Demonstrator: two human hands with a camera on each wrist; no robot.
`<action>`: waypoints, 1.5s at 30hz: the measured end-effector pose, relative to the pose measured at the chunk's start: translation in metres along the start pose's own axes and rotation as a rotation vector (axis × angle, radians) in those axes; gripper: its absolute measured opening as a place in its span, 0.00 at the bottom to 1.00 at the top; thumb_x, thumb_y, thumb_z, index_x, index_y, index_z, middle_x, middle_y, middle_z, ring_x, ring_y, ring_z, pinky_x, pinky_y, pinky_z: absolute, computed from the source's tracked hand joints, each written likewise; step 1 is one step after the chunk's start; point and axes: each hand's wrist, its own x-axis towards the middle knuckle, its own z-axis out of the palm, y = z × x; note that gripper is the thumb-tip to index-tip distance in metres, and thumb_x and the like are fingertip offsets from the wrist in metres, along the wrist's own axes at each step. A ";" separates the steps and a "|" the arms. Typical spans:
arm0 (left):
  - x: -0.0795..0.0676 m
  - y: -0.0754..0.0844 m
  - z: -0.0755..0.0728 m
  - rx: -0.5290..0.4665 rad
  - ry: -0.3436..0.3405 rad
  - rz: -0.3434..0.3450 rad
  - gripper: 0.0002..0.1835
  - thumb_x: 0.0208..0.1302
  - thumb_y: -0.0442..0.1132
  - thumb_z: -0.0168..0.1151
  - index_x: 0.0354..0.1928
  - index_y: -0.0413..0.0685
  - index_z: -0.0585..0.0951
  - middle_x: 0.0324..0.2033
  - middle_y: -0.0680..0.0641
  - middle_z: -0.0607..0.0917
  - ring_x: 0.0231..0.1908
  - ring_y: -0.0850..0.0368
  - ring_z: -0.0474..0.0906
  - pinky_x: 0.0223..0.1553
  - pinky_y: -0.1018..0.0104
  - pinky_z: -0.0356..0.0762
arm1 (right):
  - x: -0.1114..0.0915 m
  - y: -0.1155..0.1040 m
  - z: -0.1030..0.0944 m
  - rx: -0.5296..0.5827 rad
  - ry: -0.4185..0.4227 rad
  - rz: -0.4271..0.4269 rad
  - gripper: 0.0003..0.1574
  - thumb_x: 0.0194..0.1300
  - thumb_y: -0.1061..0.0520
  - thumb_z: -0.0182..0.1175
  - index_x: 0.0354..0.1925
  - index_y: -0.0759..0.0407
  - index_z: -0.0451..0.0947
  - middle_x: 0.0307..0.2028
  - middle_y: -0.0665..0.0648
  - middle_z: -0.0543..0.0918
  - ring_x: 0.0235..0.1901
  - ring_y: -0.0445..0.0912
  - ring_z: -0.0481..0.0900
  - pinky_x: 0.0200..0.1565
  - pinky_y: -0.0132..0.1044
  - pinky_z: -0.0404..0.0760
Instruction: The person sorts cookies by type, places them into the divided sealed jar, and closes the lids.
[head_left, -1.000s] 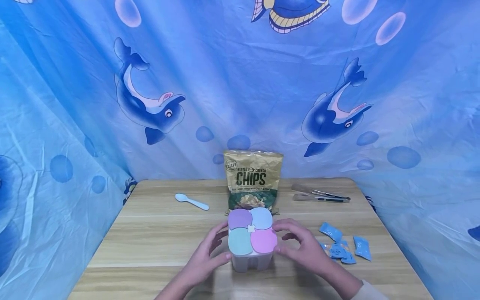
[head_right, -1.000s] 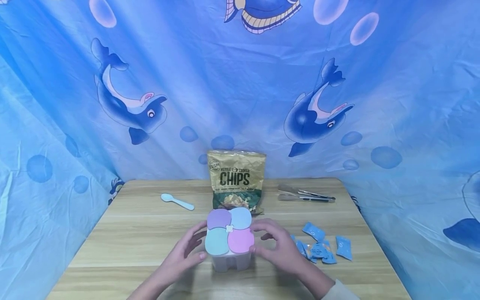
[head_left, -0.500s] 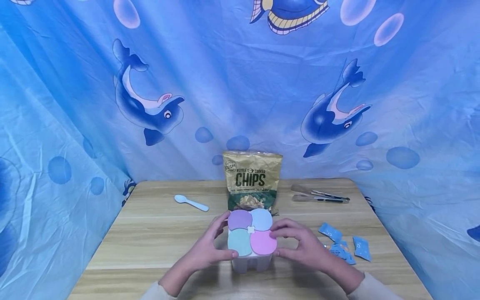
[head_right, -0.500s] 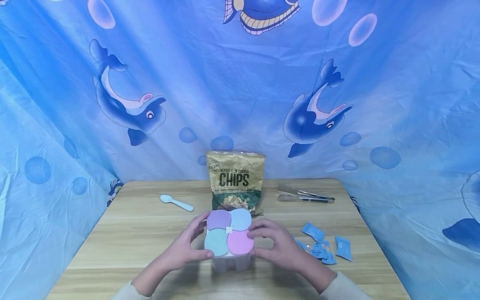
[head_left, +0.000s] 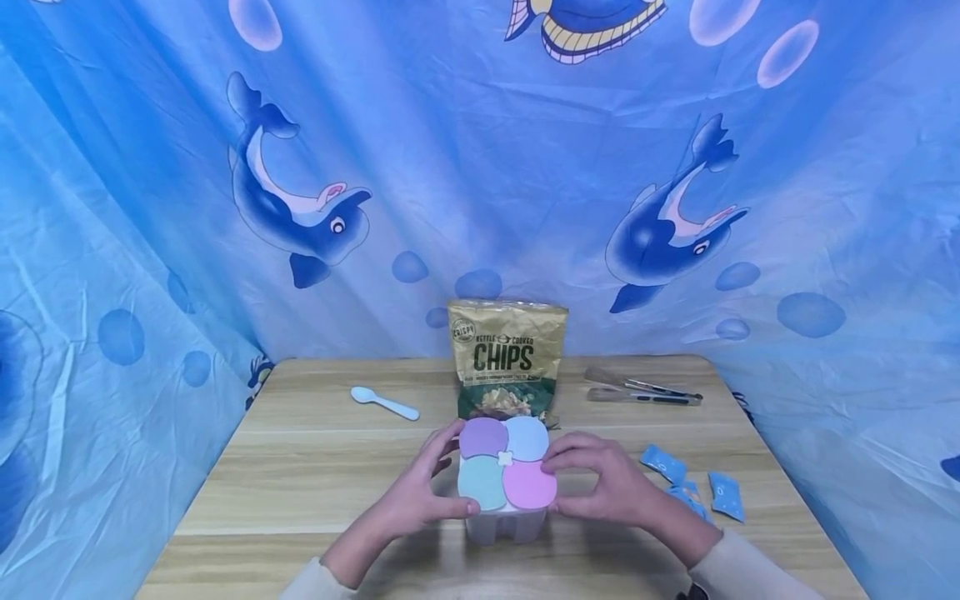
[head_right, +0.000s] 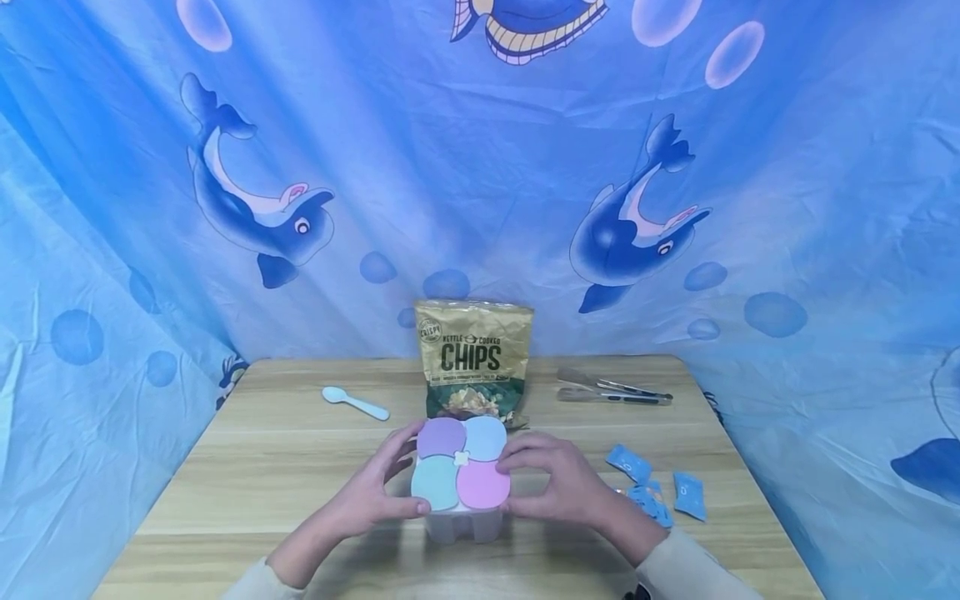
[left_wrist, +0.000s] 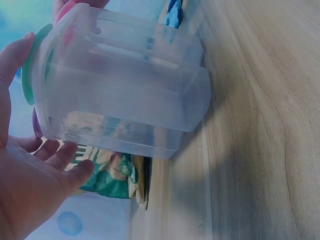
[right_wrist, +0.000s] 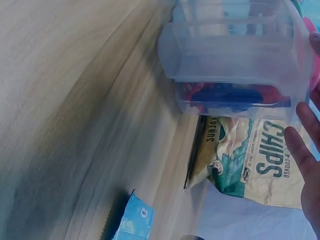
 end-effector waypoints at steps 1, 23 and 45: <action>0.000 0.000 0.000 0.001 -0.001 0.005 0.60 0.51 0.43 0.82 0.81 0.50 0.54 0.77 0.41 0.60 0.73 0.39 0.63 0.74 0.38 0.61 | 0.000 0.001 0.000 -0.005 0.007 -0.012 0.27 0.49 0.51 0.82 0.49 0.47 0.87 0.51 0.47 0.86 0.53 0.44 0.84 0.55 0.38 0.85; 0.001 0.006 0.002 0.030 -0.016 -0.032 0.62 0.48 0.45 0.83 0.81 0.51 0.52 0.77 0.41 0.58 0.74 0.40 0.62 0.74 0.40 0.62 | 0.013 0.012 0.003 -0.003 0.170 -0.280 0.16 0.55 0.57 0.76 0.44 0.54 0.89 0.42 0.54 0.89 0.43 0.48 0.87 0.51 0.33 0.85; 0.003 0.001 0.003 -0.022 -0.048 0.004 0.58 0.55 0.41 0.79 0.81 0.48 0.51 0.77 0.36 0.57 0.75 0.33 0.58 0.73 0.36 0.60 | 0.044 -0.004 -0.010 0.142 0.045 0.141 0.09 0.68 0.60 0.68 0.46 0.56 0.89 0.40 0.48 0.87 0.33 0.37 0.79 0.33 0.35 0.82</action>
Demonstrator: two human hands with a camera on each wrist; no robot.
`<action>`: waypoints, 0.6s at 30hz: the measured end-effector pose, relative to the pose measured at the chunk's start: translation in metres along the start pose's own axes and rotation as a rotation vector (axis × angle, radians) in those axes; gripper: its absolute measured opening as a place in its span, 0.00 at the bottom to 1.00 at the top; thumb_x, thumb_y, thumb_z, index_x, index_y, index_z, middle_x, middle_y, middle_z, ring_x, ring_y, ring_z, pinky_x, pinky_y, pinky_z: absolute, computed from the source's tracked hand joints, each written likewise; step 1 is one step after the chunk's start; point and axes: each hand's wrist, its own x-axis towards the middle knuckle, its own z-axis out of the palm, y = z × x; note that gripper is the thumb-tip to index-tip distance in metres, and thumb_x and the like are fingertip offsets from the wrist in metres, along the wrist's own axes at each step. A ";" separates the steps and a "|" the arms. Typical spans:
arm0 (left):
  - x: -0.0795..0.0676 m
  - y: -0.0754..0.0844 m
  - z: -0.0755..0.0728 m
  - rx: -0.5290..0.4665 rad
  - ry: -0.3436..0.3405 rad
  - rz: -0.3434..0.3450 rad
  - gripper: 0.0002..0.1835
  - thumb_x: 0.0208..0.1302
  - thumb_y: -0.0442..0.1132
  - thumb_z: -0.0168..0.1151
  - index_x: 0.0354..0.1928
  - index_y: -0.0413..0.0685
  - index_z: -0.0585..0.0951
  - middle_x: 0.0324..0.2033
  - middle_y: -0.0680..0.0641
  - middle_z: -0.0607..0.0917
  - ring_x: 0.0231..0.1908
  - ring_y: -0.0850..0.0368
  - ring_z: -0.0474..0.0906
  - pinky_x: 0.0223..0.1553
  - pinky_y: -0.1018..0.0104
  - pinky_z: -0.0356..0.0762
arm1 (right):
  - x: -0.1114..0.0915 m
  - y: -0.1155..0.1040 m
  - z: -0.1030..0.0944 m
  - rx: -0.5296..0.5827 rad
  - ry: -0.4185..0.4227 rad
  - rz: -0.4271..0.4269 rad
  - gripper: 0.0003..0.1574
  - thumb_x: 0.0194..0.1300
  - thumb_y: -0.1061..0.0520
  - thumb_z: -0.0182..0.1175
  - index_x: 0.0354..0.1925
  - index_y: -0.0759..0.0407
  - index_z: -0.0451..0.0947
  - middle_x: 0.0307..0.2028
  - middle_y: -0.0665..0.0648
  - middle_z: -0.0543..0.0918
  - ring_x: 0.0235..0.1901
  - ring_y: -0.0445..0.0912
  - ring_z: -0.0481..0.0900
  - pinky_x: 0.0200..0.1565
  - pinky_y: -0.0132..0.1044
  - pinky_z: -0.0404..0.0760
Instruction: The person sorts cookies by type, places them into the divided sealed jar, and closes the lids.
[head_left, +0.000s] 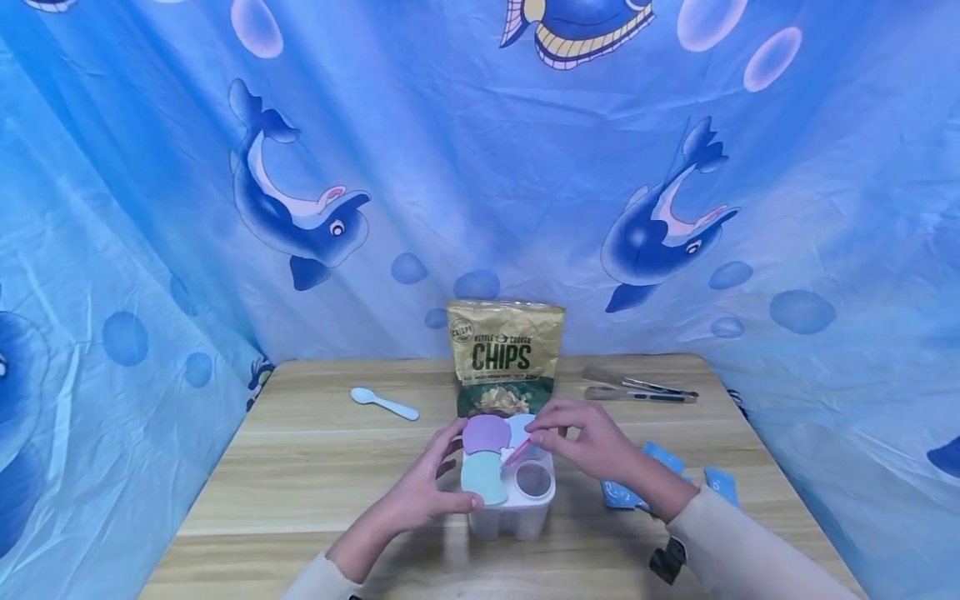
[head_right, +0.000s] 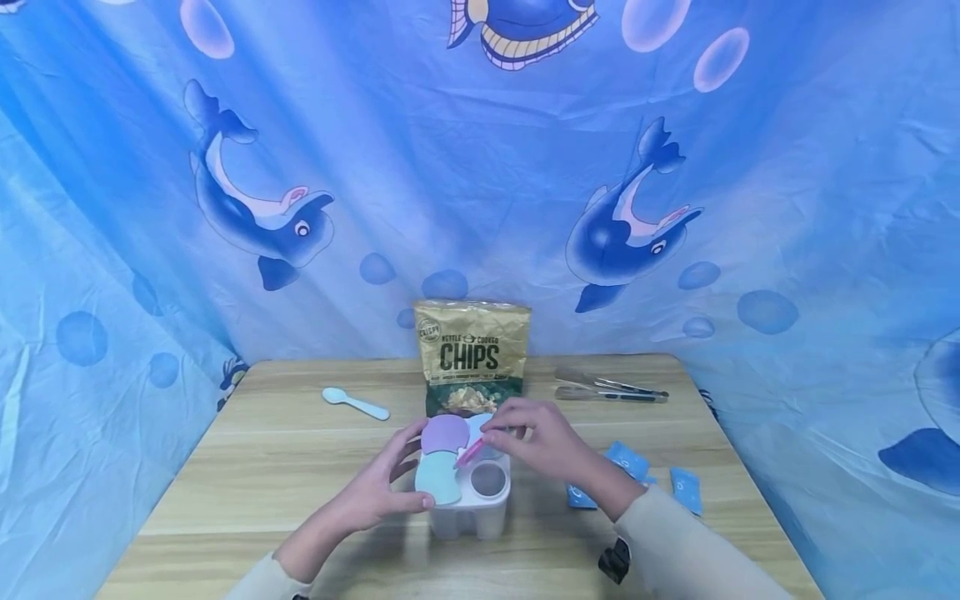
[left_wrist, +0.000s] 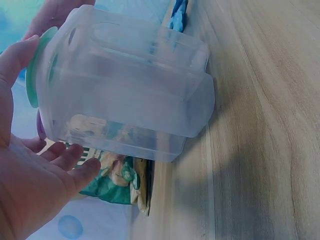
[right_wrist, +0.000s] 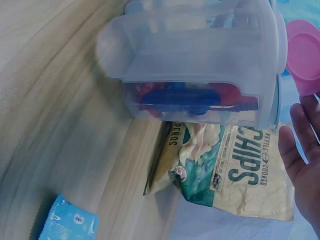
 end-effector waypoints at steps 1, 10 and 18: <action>0.000 0.000 0.000 0.002 0.000 -0.002 0.58 0.55 0.42 0.79 0.81 0.49 0.51 0.77 0.37 0.57 0.75 0.33 0.58 0.73 0.36 0.60 | 0.002 -0.001 0.000 0.002 -0.002 0.003 0.09 0.68 0.59 0.68 0.46 0.55 0.89 0.40 0.47 0.87 0.33 0.37 0.79 0.33 0.35 0.82; -0.001 0.007 0.000 0.048 0.001 -0.039 0.60 0.53 0.45 0.80 0.81 0.51 0.51 0.78 0.40 0.57 0.75 0.38 0.60 0.75 0.40 0.57 | 0.010 0.001 0.003 0.031 -0.006 0.037 0.07 0.70 0.55 0.68 0.44 0.54 0.88 0.39 0.44 0.88 0.35 0.39 0.83 0.35 0.38 0.86; -0.003 0.023 -0.005 0.235 0.073 0.005 0.52 0.53 0.54 0.79 0.78 0.56 0.63 0.75 0.49 0.64 0.75 0.41 0.61 0.72 0.32 0.59 | 0.011 -0.001 0.003 0.051 0.004 0.043 0.05 0.68 0.58 0.68 0.42 0.49 0.88 0.38 0.46 0.88 0.36 0.38 0.83 0.35 0.39 0.85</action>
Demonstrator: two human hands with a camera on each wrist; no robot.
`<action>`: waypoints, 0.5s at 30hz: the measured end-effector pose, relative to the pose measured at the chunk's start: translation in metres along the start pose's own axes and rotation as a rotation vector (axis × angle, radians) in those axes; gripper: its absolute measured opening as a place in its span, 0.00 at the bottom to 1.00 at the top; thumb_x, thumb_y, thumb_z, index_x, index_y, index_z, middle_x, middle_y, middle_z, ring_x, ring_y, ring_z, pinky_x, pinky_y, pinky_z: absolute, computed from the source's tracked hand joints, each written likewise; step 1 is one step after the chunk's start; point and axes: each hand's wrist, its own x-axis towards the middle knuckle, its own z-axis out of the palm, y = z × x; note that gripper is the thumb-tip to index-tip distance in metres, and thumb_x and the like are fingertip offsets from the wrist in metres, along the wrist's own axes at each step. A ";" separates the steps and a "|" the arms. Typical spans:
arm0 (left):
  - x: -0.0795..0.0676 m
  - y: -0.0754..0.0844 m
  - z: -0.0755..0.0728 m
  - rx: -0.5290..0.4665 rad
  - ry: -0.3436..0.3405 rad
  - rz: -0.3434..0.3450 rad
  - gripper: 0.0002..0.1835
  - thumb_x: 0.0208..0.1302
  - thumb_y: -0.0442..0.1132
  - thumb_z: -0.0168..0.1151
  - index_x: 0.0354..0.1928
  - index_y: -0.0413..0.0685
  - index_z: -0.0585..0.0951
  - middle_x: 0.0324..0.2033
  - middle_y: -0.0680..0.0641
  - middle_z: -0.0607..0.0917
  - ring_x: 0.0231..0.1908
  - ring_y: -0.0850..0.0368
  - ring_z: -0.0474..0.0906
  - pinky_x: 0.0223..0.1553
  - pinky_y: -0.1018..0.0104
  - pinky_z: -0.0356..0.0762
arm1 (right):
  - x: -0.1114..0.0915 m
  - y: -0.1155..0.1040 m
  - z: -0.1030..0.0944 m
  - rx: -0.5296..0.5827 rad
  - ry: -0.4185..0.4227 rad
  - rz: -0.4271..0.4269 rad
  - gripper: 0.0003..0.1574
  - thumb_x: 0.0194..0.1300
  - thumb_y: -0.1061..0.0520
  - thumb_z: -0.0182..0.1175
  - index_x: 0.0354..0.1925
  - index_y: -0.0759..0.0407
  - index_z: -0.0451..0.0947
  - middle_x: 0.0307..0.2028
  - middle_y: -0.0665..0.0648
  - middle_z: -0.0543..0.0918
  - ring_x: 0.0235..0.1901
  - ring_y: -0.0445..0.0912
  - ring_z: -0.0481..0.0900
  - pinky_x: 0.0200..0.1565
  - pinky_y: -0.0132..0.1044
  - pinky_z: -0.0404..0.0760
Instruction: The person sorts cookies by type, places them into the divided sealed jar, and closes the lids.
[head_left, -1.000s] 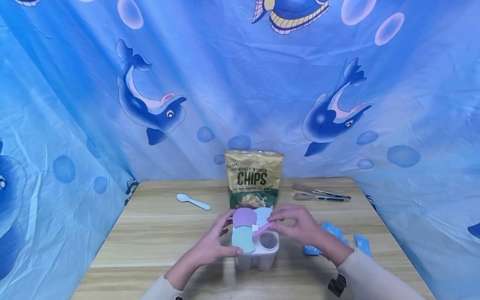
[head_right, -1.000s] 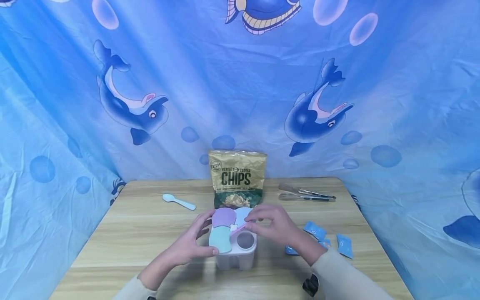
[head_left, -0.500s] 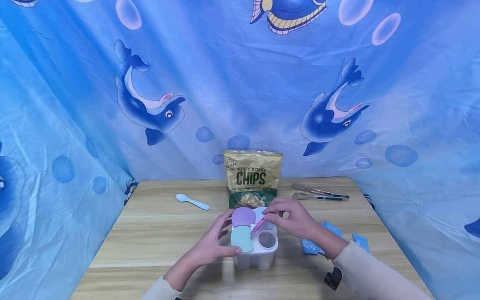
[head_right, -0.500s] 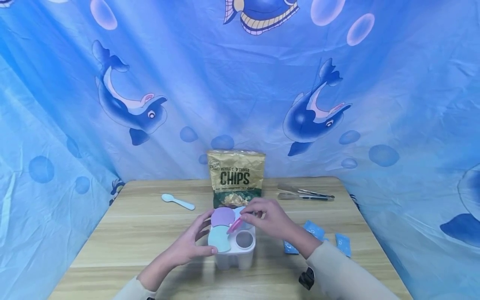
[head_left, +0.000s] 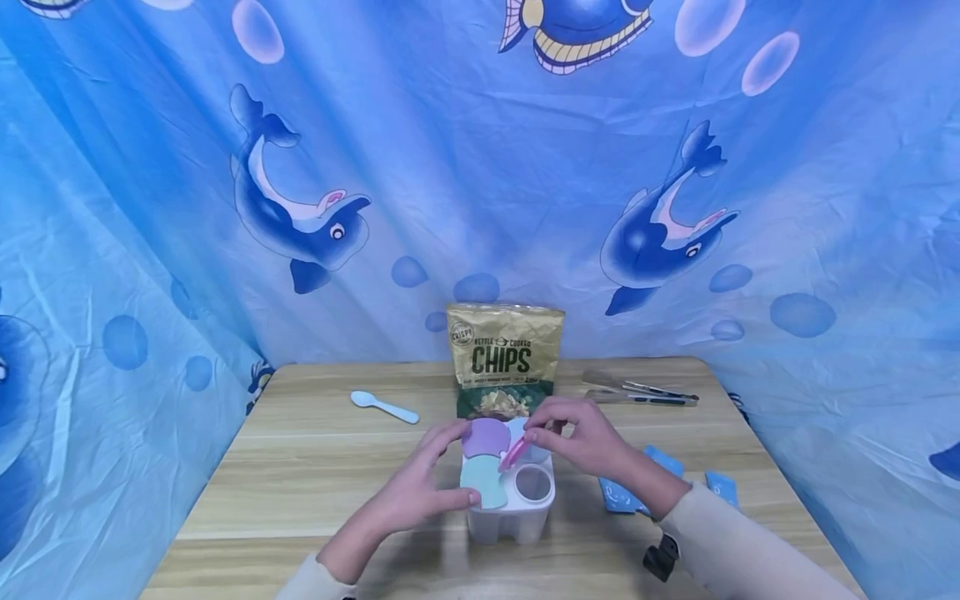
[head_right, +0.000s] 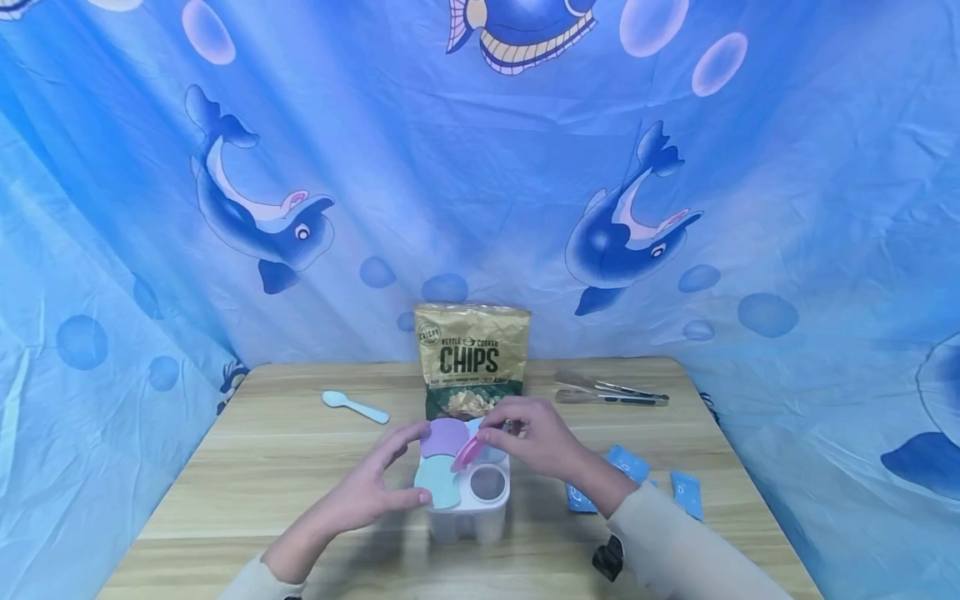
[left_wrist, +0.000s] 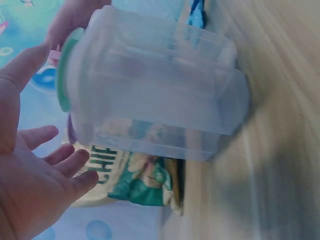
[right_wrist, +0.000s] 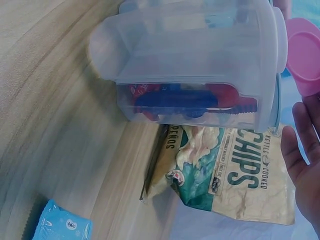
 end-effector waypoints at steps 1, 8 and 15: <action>0.000 0.003 -0.001 0.004 0.021 0.009 0.49 0.54 0.54 0.78 0.77 0.57 0.65 0.75 0.50 0.66 0.74 0.42 0.62 0.71 0.31 0.60 | 0.000 0.000 0.000 0.000 0.001 0.000 0.06 0.68 0.58 0.68 0.42 0.48 0.88 0.38 0.47 0.88 0.36 0.38 0.83 0.35 0.38 0.85; 0.004 0.021 0.002 -0.013 0.162 0.081 0.30 0.60 0.47 0.75 0.65 0.54 0.80 0.61 0.56 0.82 0.63 0.52 0.77 0.64 0.45 0.76 | 0.000 -0.003 0.000 -0.009 -0.006 0.020 0.05 0.68 0.56 0.69 0.42 0.50 0.88 0.38 0.46 0.88 0.36 0.38 0.83 0.35 0.38 0.84; 0.012 0.036 0.009 -0.074 0.113 0.142 0.17 0.65 0.43 0.72 0.53 0.46 0.87 0.48 0.49 0.90 0.41 0.60 0.85 0.45 0.65 0.86 | 0.003 -0.004 0.000 -0.013 -0.006 0.030 0.06 0.68 0.53 0.69 0.42 0.51 0.89 0.38 0.43 0.88 0.35 0.38 0.83 0.35 0.39 0.85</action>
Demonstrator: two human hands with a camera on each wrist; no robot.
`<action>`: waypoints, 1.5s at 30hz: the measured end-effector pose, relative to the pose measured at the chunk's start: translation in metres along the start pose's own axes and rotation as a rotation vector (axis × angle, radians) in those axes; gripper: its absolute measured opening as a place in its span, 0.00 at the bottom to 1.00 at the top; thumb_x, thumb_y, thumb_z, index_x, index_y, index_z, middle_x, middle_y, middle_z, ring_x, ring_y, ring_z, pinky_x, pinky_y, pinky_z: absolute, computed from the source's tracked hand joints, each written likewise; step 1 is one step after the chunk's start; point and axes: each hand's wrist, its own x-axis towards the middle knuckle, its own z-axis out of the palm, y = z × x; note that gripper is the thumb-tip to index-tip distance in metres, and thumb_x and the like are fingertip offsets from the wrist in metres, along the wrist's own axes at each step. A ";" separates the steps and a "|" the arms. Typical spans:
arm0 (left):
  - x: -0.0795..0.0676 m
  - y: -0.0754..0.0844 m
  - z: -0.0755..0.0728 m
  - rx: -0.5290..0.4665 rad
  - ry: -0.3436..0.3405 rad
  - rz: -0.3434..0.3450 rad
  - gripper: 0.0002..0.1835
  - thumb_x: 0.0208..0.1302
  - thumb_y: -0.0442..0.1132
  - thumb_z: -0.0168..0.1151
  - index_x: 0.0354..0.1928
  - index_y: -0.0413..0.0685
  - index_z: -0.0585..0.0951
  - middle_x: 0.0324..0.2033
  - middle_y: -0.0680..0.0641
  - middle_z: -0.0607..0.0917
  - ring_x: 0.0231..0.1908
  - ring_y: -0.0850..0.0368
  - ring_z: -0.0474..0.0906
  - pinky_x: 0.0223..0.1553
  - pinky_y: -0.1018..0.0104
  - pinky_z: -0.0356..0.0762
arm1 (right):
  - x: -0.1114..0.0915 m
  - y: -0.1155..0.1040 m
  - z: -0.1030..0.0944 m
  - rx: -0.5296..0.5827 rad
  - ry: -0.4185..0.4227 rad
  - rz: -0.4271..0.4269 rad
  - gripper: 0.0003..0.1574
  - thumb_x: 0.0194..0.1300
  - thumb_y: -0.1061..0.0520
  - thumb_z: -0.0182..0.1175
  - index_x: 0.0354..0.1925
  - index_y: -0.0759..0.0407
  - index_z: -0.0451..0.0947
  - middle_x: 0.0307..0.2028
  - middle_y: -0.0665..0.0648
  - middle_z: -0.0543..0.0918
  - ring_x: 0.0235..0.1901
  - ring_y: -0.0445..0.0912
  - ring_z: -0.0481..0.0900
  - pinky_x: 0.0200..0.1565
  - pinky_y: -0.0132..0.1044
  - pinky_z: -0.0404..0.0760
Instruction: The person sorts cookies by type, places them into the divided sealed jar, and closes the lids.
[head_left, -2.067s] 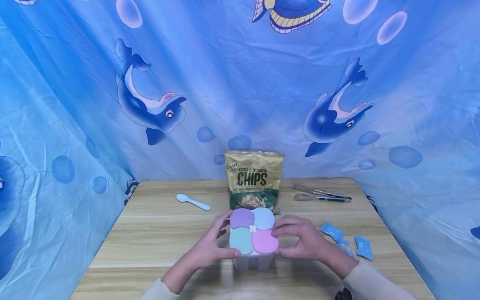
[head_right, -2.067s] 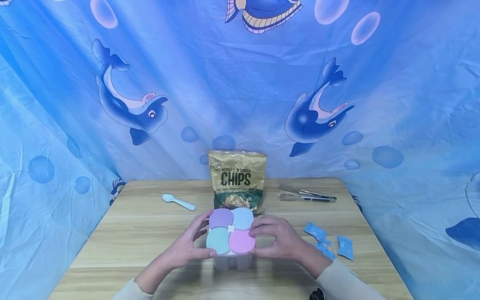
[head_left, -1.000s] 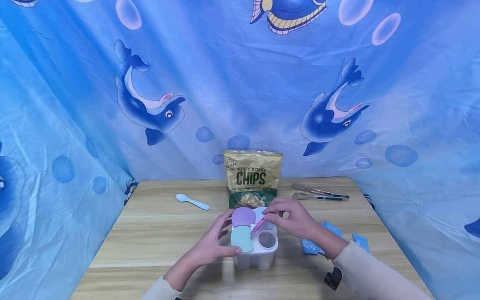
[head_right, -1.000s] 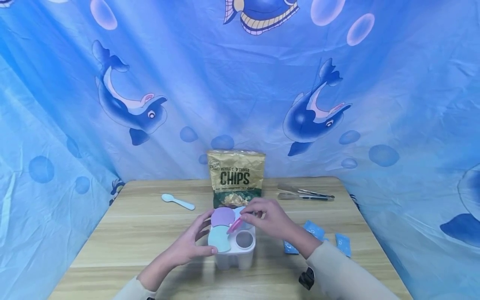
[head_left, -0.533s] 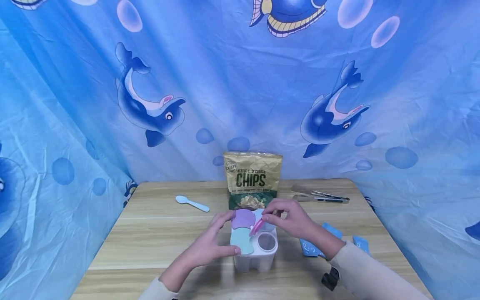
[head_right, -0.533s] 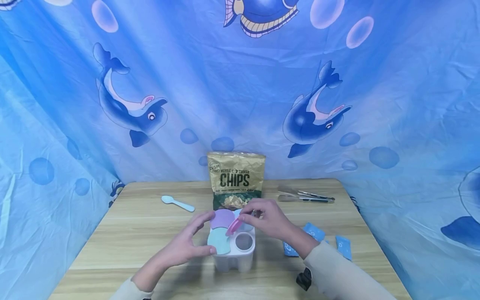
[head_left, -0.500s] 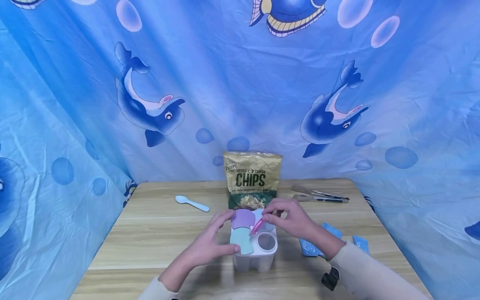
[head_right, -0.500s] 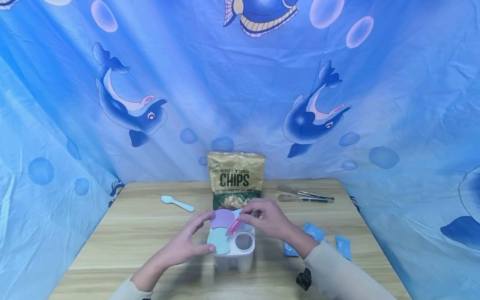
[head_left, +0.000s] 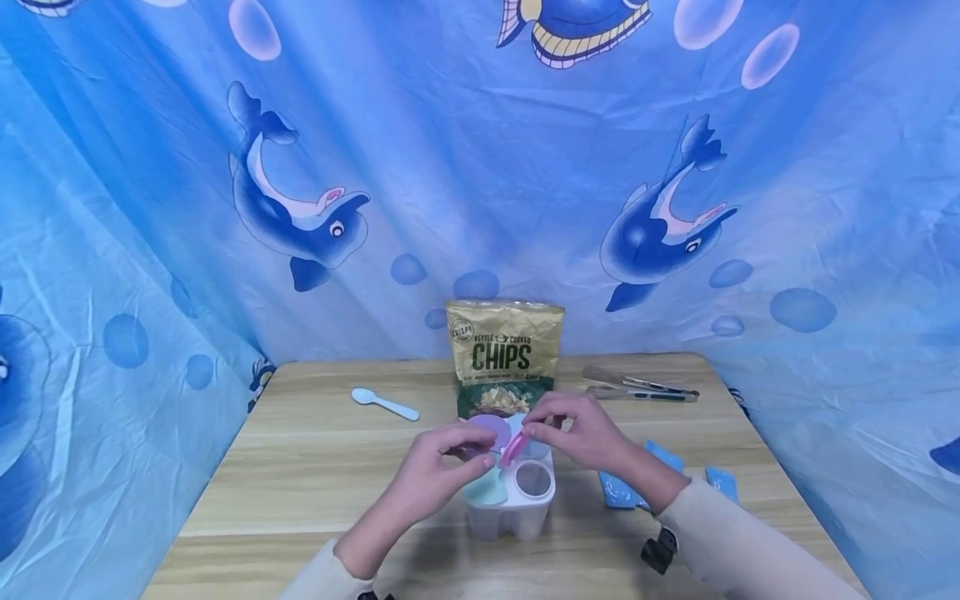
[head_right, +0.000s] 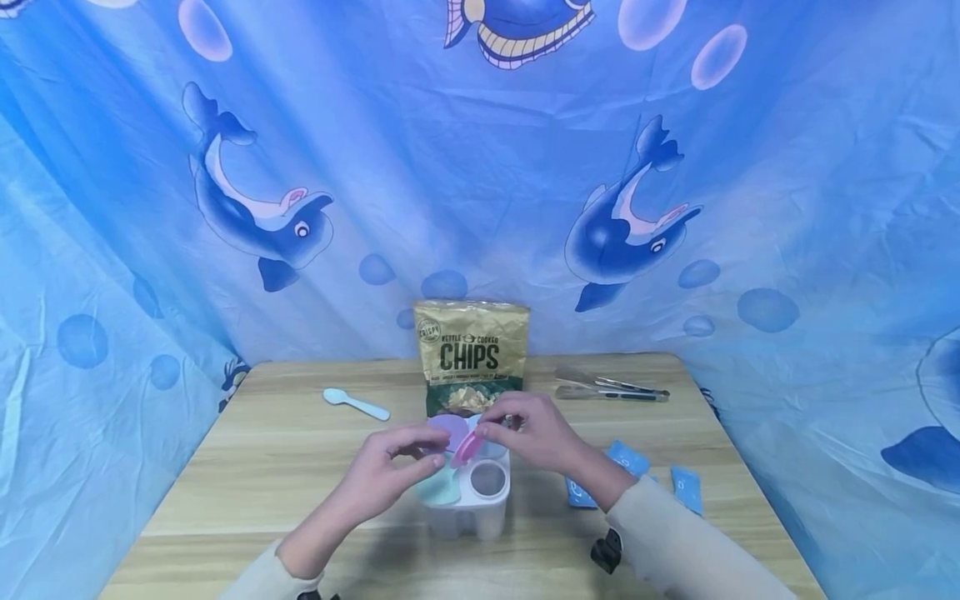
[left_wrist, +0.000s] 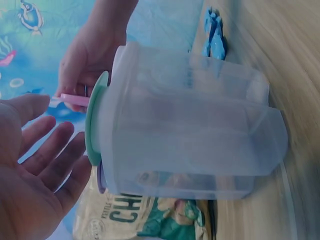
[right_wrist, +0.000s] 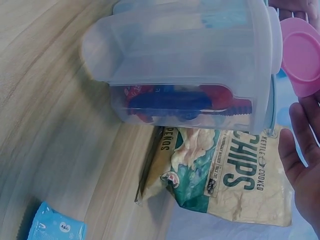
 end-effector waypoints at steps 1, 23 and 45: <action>0.001 0.001 0.001 0.001 -0.005 0.003 0.16 0.65 0.43 0.72 0.52 0.46 0.87 0.47 0.49 0.90 0.40 0.61 0.85 0.45 0.66 0.86 | 0.001 0.000 0.000 -0.001 0.000 0.000 0.06 0.68 0.53 0.69 0.42 0.51 0.89 0.38 0.43 0.88 0.35 0.38 0.83 0.35 0.39 0.85; 0.005 0.003 0.013 0.025 0.042 -0.065 0.05 0.60 0.43 0.76 0.39 0.59 0.91 0.36 0.58 0.91 0.38 0.63 0.85 0.43 0.69 0.84 | 0.001 0.001 -0.010 0.003 -0.077 0.017 0.08 0.69 0.52 0.68 0.46 0.48 0.89 0.42 0.44 0.89 0.40 0.39 0.84 0.39 0.38 0.86; 0.004 0.001 0.017 0.007 0.068 -0.079 0.04 0.59 0.44 0.76 0.37 0.59 0.91 0.35 0.58 0.91 0.37 0.63 0.84 0.42 0.70 0.84 | -0.079 0.076 -0.077 -0.146 -0.200 0.368 0.21 0.66 0.46 0.71 0.54 0.52 0.85 0.51 0.56 0.88 0.50 0.46 0.85 0.44 0.34 0.85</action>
